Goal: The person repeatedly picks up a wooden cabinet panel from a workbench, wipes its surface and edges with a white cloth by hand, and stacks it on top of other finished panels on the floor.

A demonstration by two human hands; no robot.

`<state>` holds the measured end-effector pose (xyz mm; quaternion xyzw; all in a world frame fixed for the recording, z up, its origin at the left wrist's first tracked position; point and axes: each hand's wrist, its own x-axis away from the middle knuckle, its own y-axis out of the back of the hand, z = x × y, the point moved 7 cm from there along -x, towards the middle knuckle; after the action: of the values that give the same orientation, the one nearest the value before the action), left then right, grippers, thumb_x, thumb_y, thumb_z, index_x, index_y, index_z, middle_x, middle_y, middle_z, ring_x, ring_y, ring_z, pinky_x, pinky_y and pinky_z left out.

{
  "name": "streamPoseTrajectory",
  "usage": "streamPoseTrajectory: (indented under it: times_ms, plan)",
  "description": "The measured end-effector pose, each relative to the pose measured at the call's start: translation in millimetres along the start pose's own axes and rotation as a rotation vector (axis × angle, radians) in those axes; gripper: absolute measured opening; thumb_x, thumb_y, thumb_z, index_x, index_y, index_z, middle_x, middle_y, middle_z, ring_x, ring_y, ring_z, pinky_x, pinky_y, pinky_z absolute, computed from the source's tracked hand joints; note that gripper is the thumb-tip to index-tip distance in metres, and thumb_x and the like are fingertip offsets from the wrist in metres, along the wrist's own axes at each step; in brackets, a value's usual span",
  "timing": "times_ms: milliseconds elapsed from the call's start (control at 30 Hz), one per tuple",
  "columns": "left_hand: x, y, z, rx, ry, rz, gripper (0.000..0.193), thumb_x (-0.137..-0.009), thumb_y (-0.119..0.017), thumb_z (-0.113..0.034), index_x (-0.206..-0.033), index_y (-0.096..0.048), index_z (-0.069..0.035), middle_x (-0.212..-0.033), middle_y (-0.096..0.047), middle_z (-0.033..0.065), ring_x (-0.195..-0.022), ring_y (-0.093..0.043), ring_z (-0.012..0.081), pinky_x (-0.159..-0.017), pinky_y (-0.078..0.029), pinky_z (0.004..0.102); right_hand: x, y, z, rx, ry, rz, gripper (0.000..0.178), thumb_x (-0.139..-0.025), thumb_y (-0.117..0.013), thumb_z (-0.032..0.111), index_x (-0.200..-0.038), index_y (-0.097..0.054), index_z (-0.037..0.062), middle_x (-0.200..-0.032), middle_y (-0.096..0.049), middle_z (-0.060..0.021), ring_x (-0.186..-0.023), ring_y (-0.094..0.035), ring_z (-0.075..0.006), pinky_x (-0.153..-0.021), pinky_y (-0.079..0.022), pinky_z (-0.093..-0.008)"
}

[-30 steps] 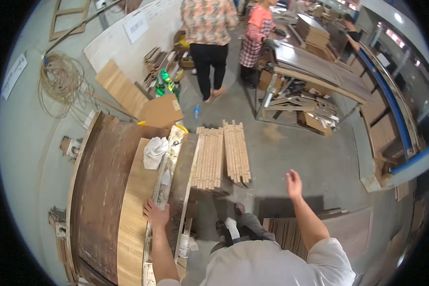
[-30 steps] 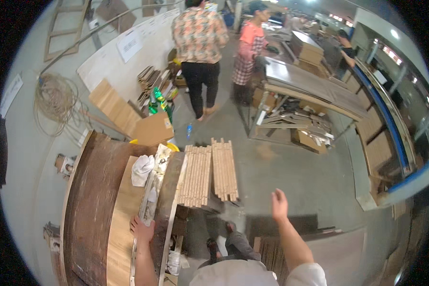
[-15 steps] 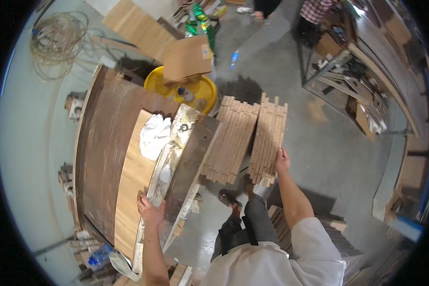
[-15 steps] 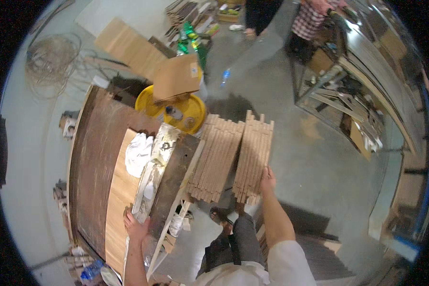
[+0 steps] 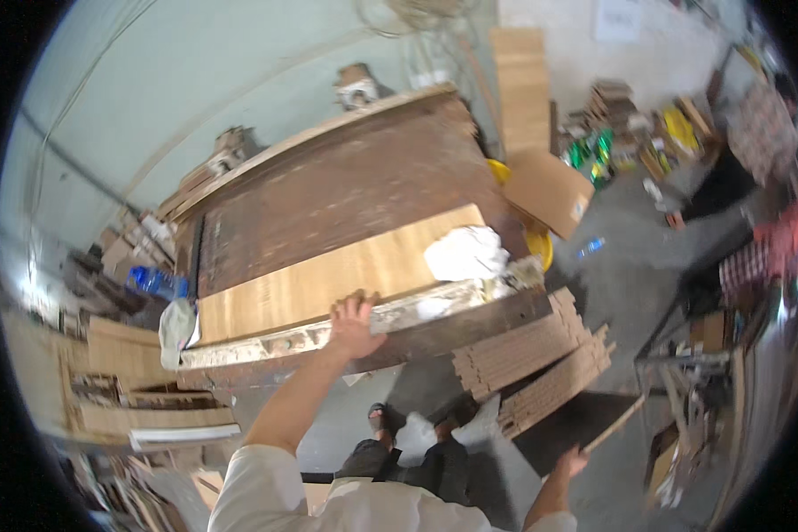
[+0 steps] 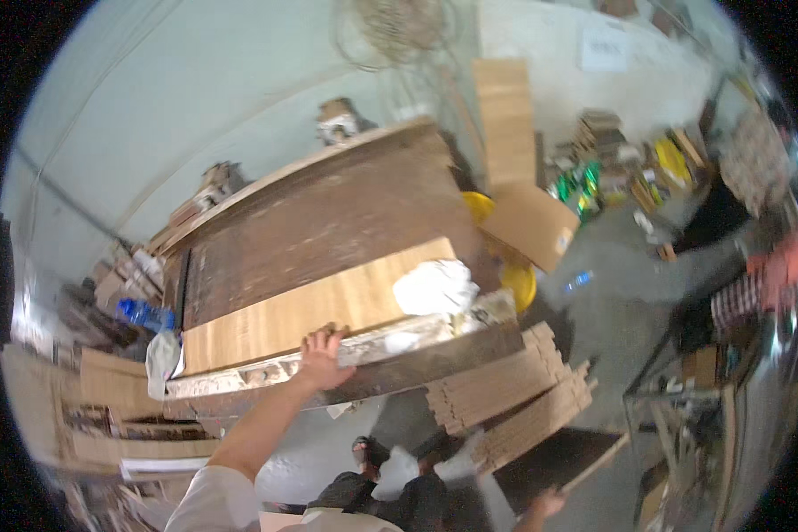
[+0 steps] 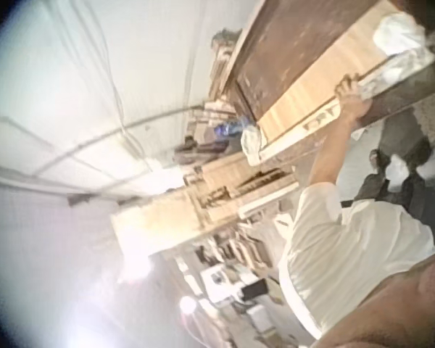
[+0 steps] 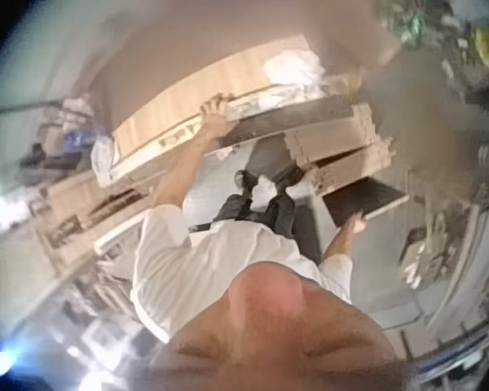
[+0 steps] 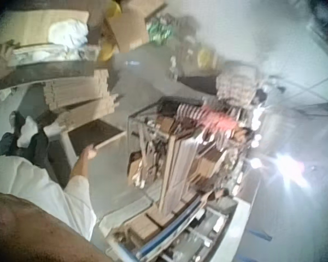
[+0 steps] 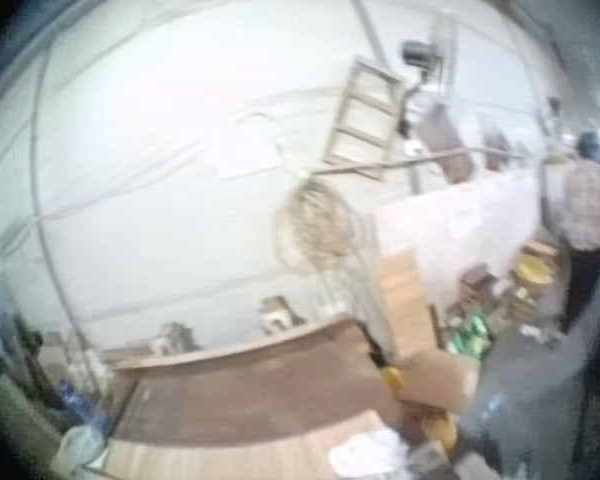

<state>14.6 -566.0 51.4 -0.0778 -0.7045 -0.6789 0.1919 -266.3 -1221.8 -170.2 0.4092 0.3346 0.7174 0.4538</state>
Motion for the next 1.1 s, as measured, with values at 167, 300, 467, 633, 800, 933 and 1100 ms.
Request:
streamPoseTrajectory:
  times_ms: [167,300,467,633,800,933,1100]
  plan:
    - [9,-2,18,0.046,-0.019,0.000,0.093,-0.082,-0.064,-0.055,-0.154,-0.018,-0.018,-0.156,-0.019,0.0200,-0.146,-0.016,0.0417,-0.118,-0.009,0.0597,47,102,15,-0.125,0.369,-0.012,0.053,-0.085,-0.068,0.026,-0.122,-0.059,-0.0106,-0.113,-0.066,-0.0272,-0.102,-0.063,-0.0395,-0.087,-0.050,-0.0455]
    - [21,-7,31,0.369,-0.152,-0.221,0.074,-0.087,-0.063,-0.047,-0.147,-0.034,-0.016,-0.152,-0.032,0.0176,-0.143,-0.026,0.0362,-0.117,-0.015,0.0601,159,207,71,-0.385,0.609,-0.075,0.044,-0.090,-0.072,0.029,-0.108,-0.063,-0.0101,-0.099,-0.066,-0.0207,-0.087,-0.054,-0.0257,-0.082,-0.046,-0.0424]
    - [87,7,41,0.894,-0.355,-0.474,0.047,-0.089,-0.068,-0.032,-0.130,-0.057,-0.012,-0.137,-0.051,0.0173,-0.129,-0.047,0.0371,-0.109,-0.038,0.0449,288,327,135,-0.361,0.950,-0.329,0.042,-0.091,-0.074,0.025,-0.106,-0.063,-0.0132,-0.089,-0.066,-0.0173,-0.080,-0.055,-0.0236,-0.078,-0.049,-0.0385]
    - [118,2,76,1.200,-0.466,-0.259,0.045,-0.093,-0.064,-0.029,-0.131,-0.056,-0.007,-0.129,-0.058,0.0183,-0.122,-0.054,0.0359,-0.104,-0.043,0.0426,403,395,173,-0.499,1.087,-0.400,0.038,-0.088,-0.077,0.020,-0.109,-0.067,-0.0101,-0.089,-0.069,-0.0169,-0.074,-0.057,-0.0221,-0.071,-0.050,-0.0391]
    - [111,28,126,1.565,-0.402,-0.067,0.049,-0.100,-0.055,-0.039,-0.130,-0.057,0.000,-0.123,-0.064,0.0146,-0.119,-0.057,0.0219,-0.098,-0.046,0.0350,491,397,207,-1.067,0.972,-0.436,0.033,-0.086,-0.077,0.015,-0.106,-0.067,-0.0103,-0.089,-0.069,-0.0168,-0.075,-0.059,-0.0221,-0.070,-0.050,-0.0401]
    - [75,81,156,2.028,-0.429,-0.086,0.061,-0.101,-0.054,-0.042,-0.146,-0.039,-0.004,-0.139,-0.051,0.0137,-0.124,-0.053,0.0247,-0.102,-0.045,0.0394,442,353,207,-0.985,0.547,-0.281,0.073,-0.093,-0.063,0.036,-0.145,-0.036,-0.0082,-0.145,-0.042,-0.0236,-0.126,-0.048,-0.0329,-0.108,-0.036,-0.0448]
    - [68,146,308,2.223,-0.350,-0.456,0.064,-0.101,-0.043,-0.049,-0.146,-0.040,-0.004,-0.142,-0.051,0.0143,-0.130,-0.048,0.0293,-0.114,-0.032,0.0452,479,240,325,-1.021,0.765,0.303,0.061,-0.097,-0.060,0.021,-0.148,-0.036,-0.0013,-0.145,-0.046,-0.0157,-0.128,-0.047,-0.0283,-0.109,-0.035,-0.0385]
